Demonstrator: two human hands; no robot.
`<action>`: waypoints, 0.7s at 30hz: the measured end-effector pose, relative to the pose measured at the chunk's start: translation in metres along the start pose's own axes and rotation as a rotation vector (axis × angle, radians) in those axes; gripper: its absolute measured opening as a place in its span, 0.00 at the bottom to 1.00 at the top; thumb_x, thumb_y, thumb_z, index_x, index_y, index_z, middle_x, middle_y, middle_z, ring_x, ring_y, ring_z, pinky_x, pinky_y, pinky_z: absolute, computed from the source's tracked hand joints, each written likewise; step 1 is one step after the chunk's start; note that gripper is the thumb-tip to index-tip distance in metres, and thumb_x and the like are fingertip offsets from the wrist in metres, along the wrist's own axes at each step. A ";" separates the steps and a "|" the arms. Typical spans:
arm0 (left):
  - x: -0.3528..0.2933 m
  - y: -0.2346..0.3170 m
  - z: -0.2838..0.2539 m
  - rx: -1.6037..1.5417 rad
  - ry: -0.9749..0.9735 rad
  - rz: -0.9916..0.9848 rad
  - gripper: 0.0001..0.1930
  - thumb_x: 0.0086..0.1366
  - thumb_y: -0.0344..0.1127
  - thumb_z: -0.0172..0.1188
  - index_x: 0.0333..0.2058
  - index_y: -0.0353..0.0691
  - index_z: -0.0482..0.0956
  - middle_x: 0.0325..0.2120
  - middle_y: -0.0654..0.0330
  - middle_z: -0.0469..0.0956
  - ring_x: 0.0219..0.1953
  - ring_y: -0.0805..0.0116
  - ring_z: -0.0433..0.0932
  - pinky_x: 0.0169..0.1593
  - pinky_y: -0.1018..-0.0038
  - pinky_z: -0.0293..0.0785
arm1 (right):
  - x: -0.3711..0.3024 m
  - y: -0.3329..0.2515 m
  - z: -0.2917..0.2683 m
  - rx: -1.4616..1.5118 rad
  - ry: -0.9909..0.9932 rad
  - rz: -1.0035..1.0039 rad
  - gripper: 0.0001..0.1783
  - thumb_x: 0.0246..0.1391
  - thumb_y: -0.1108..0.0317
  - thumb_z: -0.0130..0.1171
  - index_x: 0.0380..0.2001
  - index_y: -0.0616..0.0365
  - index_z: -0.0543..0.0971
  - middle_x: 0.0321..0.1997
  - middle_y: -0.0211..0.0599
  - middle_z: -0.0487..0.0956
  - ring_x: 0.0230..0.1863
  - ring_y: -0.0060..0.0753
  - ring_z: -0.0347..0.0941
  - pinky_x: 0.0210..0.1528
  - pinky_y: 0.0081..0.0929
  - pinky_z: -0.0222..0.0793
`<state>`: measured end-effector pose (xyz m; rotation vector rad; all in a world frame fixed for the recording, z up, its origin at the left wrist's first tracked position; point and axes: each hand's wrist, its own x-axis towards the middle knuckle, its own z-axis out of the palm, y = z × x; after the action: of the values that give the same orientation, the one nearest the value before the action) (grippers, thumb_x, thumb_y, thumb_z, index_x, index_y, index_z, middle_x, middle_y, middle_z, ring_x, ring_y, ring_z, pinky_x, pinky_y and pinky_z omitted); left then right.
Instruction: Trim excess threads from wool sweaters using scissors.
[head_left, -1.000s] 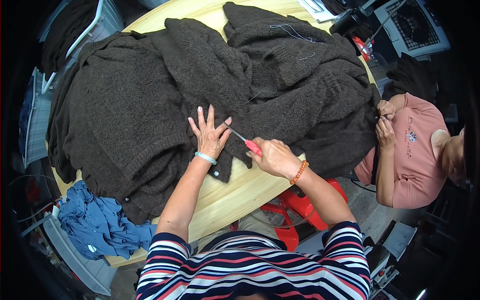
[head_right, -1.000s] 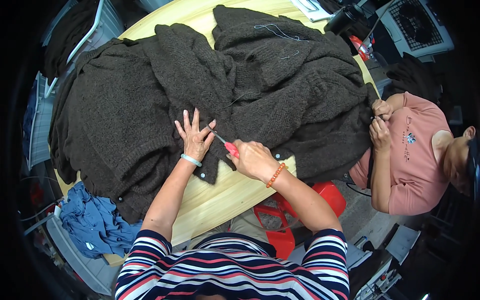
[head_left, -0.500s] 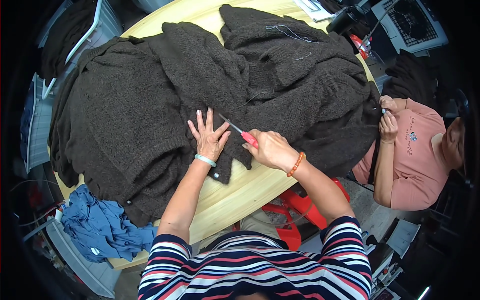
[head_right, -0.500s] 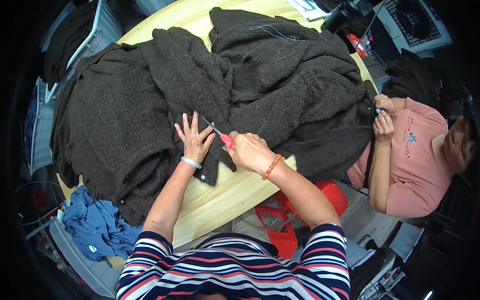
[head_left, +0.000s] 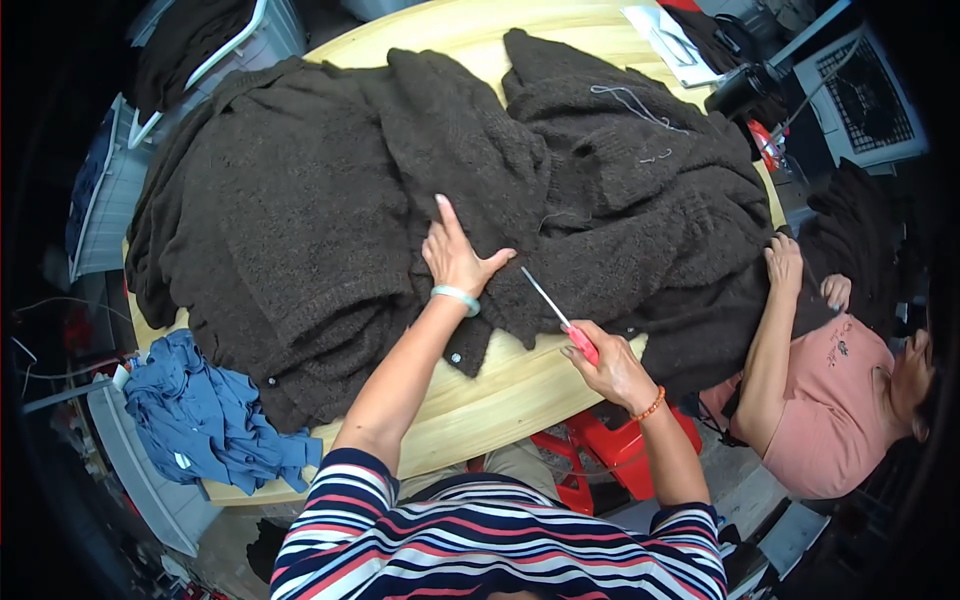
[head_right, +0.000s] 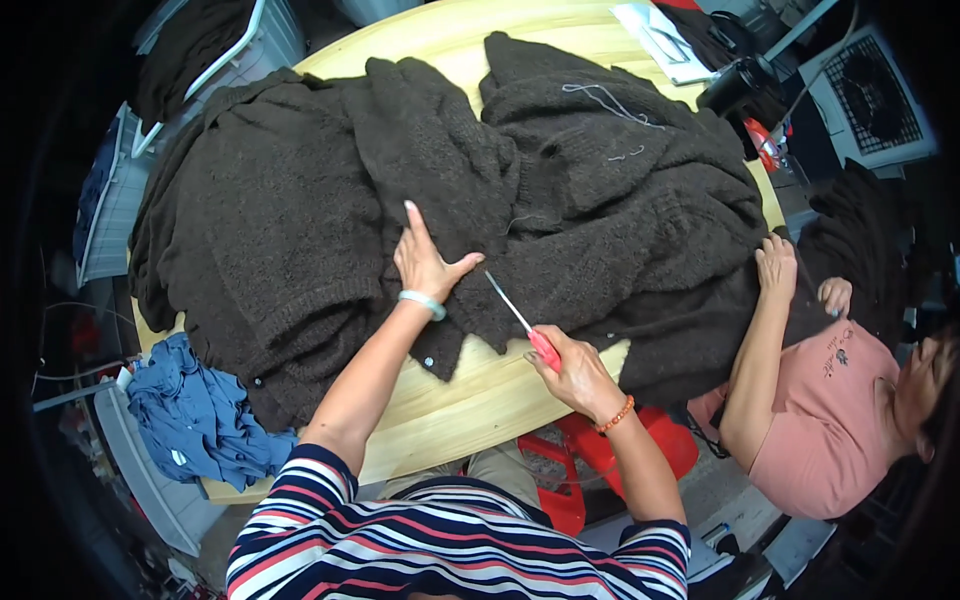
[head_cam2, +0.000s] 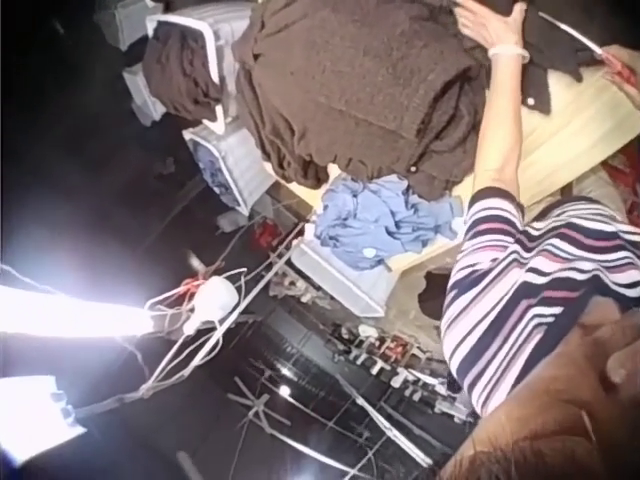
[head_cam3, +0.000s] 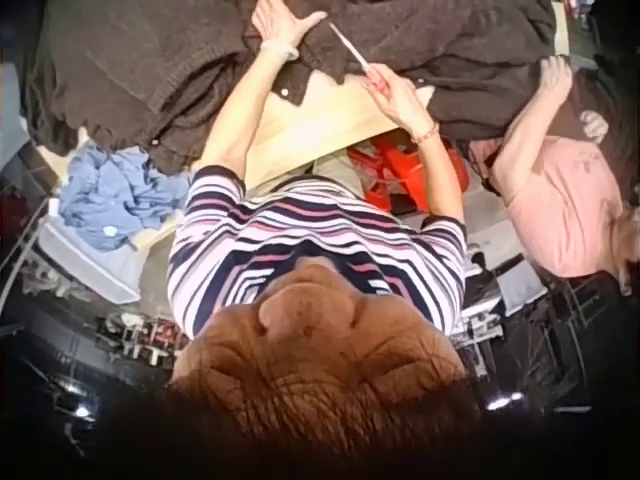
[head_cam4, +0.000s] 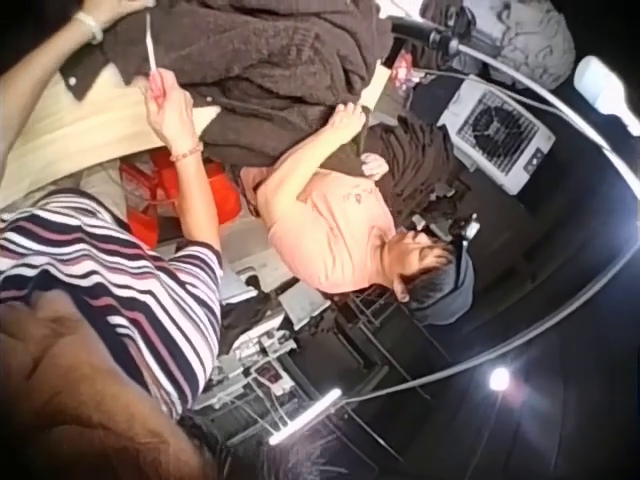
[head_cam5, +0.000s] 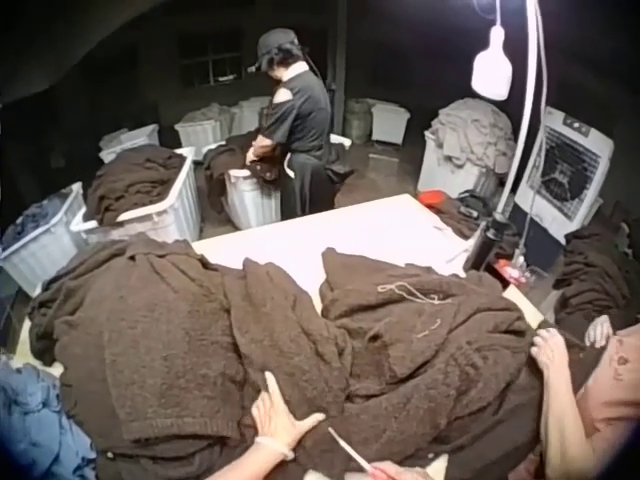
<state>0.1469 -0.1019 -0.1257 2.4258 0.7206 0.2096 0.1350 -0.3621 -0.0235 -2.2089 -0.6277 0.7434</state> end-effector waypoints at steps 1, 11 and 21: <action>0.007 0.009 0.010 0.065 -0.096 -0.046 0.70 0.40 0.54 0.78 0.70 0.31 0.36 0.58 0.33 0.65 0.61 0.41 0.65 0.60 0.56 0.63 | -0.003 0.003 -0.001 -0.006 0.017 0.003 0.20 0.58 0.63 0.61 0.51 0.57 0.72 0.36 0.55 0.80 0.41 0.61 0.77 0.42 0.48 0.73; 0.091 0.069 -0.038 -1.090 -0.189 -0.108 0.32 0.47 0.26 0.69 0.54 0.29 0.72 0.48 0.52 0.79 0.49 0.60 0.79 0.53 0.68 0.75 | -0.052 0.023 -0.038 0.090 0.168 0.077 0.18 0.58 0.66 0.61 0.50 0.60 0.75 0.35 0.54 0.80 0.38 0.56 0.80 0.39 0.37 0.74; 0.132 0.324 -0.044 -1.053 0.023 0.525 0.32 0.42 0.41 0.74 0.43 0.25 0.76 0.39 0.43 0.80 0.43 0.52 0.81 0.50 0.64 0.76 | -0.094 0.052 -0.047 0.177 0.180 0.193 0.17 0.59 0.72 0.56 0.51 0.63 0.75 0.20 0.30 0.74 0.22 0.19 0.71 0.28 0.21 0.70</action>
<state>0.3893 -0.2280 0.0965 1.5232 -0.0818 0.6375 0.1101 -0.4753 -0.0053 -2.1603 -0.2524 0.6594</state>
